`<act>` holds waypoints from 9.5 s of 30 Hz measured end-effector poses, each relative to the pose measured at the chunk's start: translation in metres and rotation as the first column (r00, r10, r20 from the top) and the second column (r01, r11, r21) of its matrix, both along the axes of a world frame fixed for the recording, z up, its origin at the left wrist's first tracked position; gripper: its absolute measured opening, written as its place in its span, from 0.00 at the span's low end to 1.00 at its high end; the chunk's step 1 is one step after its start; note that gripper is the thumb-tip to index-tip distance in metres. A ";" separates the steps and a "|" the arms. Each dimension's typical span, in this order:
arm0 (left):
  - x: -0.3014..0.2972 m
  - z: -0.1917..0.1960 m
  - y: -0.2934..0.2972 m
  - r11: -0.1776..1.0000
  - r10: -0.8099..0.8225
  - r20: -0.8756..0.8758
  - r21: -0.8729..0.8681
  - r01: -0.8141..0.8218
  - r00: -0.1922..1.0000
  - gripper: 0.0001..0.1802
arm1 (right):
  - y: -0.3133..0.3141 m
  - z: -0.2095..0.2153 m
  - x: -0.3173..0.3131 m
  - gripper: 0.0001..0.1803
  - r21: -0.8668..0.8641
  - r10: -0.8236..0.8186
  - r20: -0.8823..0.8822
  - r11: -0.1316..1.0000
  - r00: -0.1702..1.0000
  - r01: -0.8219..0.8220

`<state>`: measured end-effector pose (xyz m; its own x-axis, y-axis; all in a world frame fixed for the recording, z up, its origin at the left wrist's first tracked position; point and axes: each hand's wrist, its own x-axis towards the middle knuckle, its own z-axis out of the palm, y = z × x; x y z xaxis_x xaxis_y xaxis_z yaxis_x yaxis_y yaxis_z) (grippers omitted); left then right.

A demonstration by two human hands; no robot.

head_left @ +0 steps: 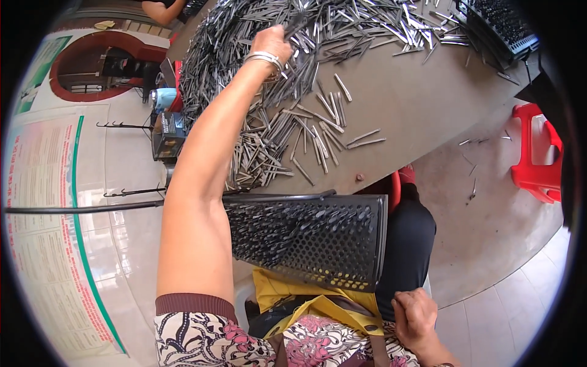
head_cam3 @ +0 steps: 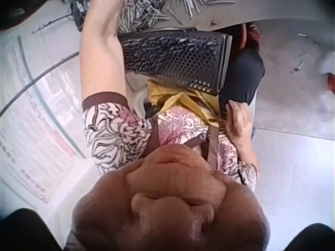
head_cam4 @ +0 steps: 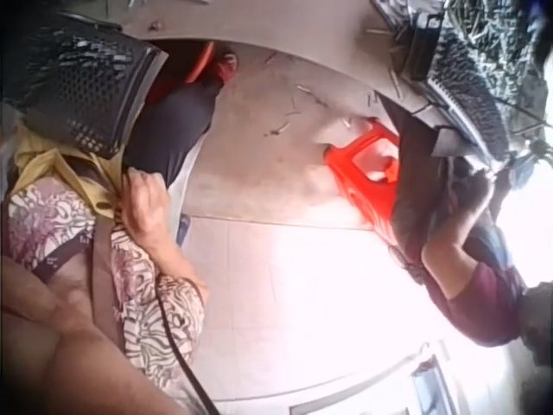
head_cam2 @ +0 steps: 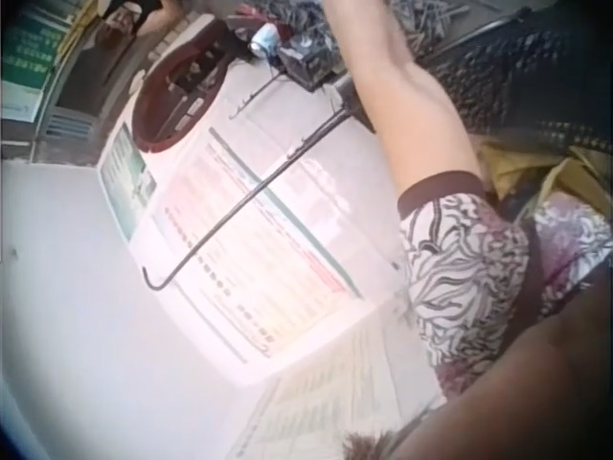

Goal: Inserting small metal pins into a grid-style rubber mat by hand.

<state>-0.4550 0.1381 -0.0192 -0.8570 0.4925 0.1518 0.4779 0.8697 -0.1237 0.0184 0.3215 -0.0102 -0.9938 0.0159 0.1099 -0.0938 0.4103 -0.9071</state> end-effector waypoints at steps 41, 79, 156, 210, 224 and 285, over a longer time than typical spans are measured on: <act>0.474 0.034 -0.106 0.162 -0.792 0.610 0.245 -0.956 0.022 0.08 | -0.152 0.032 -0.021 0.09 -0.808 0.294 0.177 0.588 0.939 -0.032; 0.444 0.023 -0.079 -0.412 -0.428 0.530 0.607 -0.680 0.732 0.03 | -0.200 0.007 0.016 0.19 -0.817 0.266 0.560 0.018 0.784 0.577; 0.445 0.017 -0.111 -0.123 -0.606 0.688 0.414 -0.902 0.398 0.03 | -0.130 0.007 -0.099 0.08 0.460 0.114 -0.581 0.863 0.806 0.209; 0.456 0.026 -0.117 -0.084 -0.640 0.680 0.402 -0.912 0.359 0.04 | -0.138 0.039 -0.052 0.08 -0.181 0.233 0.141 0.962 0.962 -0.207; 0.456 0.024 -0.116 -0.157 -0.656 0.639 0.405 -0.901 0.402 0.05 | -0.126 0.036 -0.044 0.04 -0.452 0.014 0.228 0.887 0.973 0.093; 0.459 0.025 -0.119 -0.264 -0.605 0.655 0.373 -0.890 0.454 0.06 | -0.128 0.027 -0.114 0.06 0.423 0.244 -0.254 0.898 0.936 -0.119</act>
